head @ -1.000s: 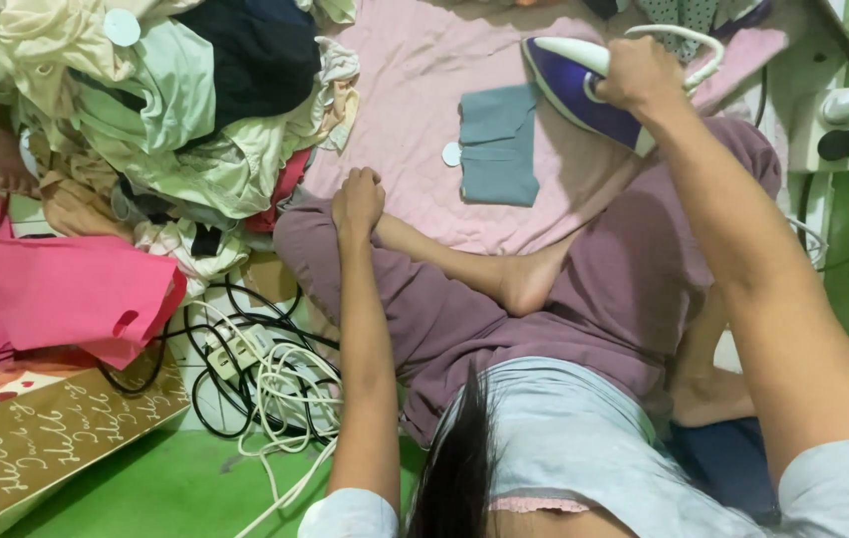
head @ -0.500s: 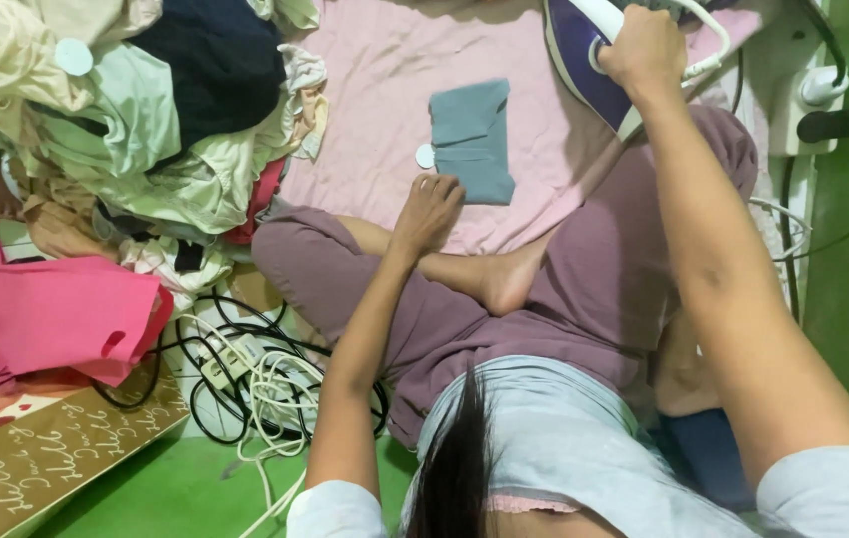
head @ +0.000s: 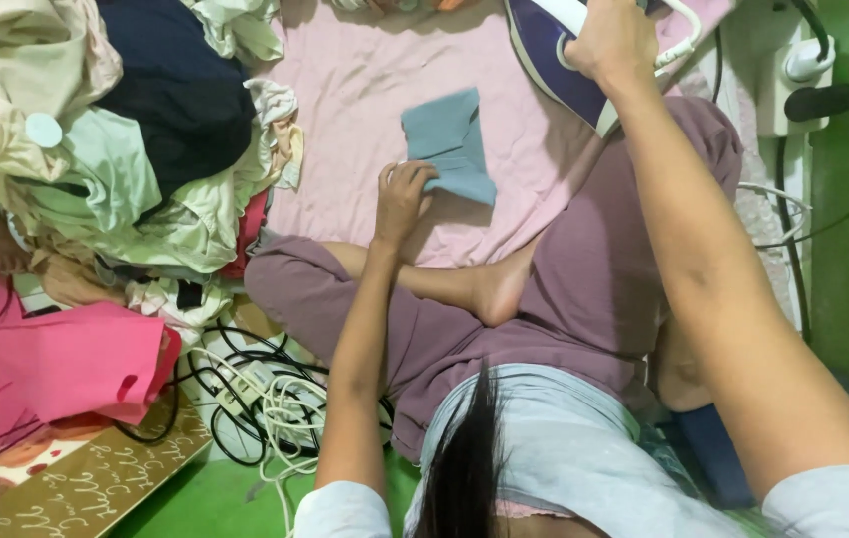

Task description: Ironing and folding small pieces of clothing while sitting on the floor.

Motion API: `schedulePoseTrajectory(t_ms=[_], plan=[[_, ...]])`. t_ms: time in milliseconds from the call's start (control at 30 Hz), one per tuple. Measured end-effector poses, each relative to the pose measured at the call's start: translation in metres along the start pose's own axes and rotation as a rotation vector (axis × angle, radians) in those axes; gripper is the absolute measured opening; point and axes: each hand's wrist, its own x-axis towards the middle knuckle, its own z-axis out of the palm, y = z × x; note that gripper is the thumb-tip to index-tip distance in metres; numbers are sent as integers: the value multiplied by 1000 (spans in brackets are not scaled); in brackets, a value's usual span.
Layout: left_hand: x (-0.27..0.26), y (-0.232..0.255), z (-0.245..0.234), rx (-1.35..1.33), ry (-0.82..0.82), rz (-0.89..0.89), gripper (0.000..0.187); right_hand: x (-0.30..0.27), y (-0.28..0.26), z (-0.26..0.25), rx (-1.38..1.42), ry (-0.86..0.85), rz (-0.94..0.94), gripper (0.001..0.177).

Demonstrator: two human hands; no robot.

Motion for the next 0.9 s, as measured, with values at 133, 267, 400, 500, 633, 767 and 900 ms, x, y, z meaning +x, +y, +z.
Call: schedulePoseTrajectory(t_ms=[133,267,400,500,633,767,900], plan=[[26,-30,23,-482,-14,-283,38,-3,-6,-8,8,-43,51,22],[53,-59,46,-482,-22,-636,18,1,-5,-6,-15,-42,46,22],[61,-66,47,-507,-37,-766,30,1,-8,-8,-12,-72,60,30],[62,-66,45,-498,-80,-823,32,2,-7,-6,-26,-67,58,25],[55,-70,52,-429,-51,-898,30,2,-5,-3,-50,-41,35,25],[53,-68,57,-341,28,-831,25,4,-6,-5,-31,-76,63,20],[59,-62,50,-185,71,-545,48,3,-8,-7,-29,-94,77,29]])
